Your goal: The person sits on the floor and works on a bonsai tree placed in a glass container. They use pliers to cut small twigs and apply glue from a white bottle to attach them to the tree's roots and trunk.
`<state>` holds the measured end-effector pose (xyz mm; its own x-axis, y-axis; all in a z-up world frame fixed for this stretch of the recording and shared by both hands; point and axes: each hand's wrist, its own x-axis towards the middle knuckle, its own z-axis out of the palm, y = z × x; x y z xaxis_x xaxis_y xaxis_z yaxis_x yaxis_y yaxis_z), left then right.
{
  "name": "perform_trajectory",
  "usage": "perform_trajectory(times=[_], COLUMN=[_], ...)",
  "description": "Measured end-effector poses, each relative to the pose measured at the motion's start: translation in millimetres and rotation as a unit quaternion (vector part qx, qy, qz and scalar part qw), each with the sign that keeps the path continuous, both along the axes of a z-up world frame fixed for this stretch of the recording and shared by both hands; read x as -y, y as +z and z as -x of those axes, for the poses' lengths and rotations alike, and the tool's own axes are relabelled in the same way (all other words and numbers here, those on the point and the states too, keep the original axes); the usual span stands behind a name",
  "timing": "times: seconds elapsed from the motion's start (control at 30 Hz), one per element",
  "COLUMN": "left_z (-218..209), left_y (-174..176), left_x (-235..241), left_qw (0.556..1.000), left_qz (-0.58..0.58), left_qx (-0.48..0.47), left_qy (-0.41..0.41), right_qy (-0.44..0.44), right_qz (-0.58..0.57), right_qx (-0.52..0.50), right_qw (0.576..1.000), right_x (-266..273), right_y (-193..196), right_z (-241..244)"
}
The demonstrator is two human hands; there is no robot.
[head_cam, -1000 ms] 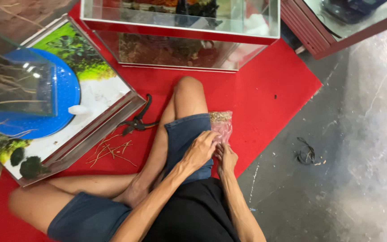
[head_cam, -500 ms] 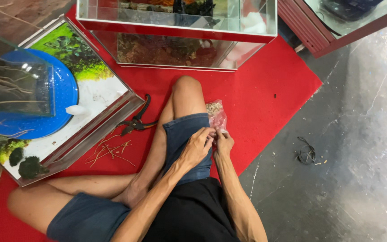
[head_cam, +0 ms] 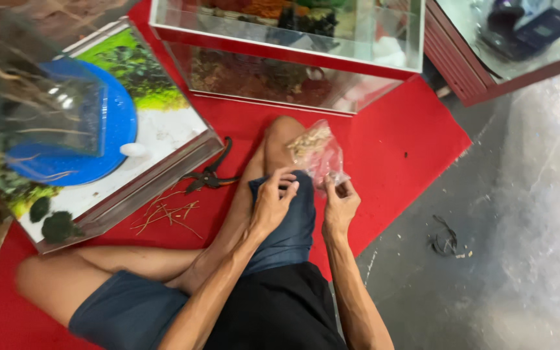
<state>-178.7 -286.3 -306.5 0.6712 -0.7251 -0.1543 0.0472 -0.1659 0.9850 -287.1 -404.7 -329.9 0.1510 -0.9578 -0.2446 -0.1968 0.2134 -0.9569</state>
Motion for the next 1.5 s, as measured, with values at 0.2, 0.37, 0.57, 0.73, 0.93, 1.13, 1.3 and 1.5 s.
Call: perform_trajectory(times=[0.2, 0.37, 0.57, 0.73, 0.93, 1.13, 1.3, 1.5], left_z=[-37, -64, -65, -61, -57, -68, -71, -76], left_y=[-3, -41, -92, -118, -130, -140, -140, -163], left_x=[-54, -135, -217, -263, -285, -292, -285, -287], left_qw=[0.957, 0.934, 0.909, 0.893, 0.879, 0.875, 0.879, 0.876], left_qz=[0.058, 0.008, -0.051, -0.055, -0.023, 0.017, 0.01, -0.01], left_qx=[-0.135, -0.004, -0.034, -0.045, -0.067, -0.104, -0.116, -0.109], left_qy=[0.249, 0.356, 0.412, 0.445, 0.472, 0.472, 0.463, 0.469], right_qy=[0.192, 0.342, 0.497, 0.436, 0.503, 0.751, 0.757, 0.756], right_qz=[0.025, 0.057, 0.036, -0.208, -0.365, -0.081, 0.003, 0.018], right_qx=[-0.026, -0.041, -0.065, -0.009, 0.108, 0.009, 0.018, 0.036], right_qw=[0.981, 0.937, 0.865, 0.875, 0.776, 0.655, 0.653, 0.654], right_x=[-46, -96, -148, -166, -164, -167, -200, -165], right_y=[-27, -5, 36, -31, -27, 0, 79, -37], right_z=[-26, -67, -106, -119, -134, -148, -158, -146])
